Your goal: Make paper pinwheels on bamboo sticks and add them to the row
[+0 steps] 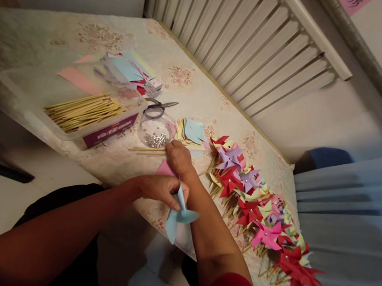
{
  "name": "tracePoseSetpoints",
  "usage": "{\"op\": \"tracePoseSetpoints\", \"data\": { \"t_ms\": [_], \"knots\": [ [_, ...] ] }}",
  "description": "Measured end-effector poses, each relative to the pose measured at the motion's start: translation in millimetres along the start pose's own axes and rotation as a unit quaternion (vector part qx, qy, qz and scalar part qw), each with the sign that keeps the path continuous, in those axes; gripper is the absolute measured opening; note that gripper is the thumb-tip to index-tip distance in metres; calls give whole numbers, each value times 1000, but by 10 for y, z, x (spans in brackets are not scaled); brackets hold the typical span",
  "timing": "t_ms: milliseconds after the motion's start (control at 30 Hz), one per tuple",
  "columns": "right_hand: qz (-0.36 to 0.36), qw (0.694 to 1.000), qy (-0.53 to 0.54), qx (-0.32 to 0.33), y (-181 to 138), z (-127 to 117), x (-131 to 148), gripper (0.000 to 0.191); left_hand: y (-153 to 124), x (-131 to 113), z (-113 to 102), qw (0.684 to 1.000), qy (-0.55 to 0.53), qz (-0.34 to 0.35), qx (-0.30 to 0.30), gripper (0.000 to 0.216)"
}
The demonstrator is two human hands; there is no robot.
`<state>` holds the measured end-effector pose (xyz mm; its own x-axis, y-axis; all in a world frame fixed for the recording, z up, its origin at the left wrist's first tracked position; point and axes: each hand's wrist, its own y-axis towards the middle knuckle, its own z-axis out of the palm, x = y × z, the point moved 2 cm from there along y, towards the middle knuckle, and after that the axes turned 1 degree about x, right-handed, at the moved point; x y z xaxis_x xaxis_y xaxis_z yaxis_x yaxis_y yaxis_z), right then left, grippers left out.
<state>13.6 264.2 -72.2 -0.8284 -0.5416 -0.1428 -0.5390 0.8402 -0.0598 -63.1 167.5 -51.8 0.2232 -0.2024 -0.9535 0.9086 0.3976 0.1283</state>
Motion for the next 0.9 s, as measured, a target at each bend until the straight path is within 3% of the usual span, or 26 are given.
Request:
{"op": "tracePoseSetpoints", "data": {
  "t_ms": [233,600,900],
  "knots": [
    [-27,999,-17,22,-29,-69,52,28,8,25,-15,1000,2,-12,-10,17],
    [-32,999,-38,-8,-47,-74,52,30,19,68,-49,1000,17,10,-7,19],
    [-6,998,-57,36,-55,-127,76,30,16,44,-37,1000,5,2,-18,16]
  ]
}}
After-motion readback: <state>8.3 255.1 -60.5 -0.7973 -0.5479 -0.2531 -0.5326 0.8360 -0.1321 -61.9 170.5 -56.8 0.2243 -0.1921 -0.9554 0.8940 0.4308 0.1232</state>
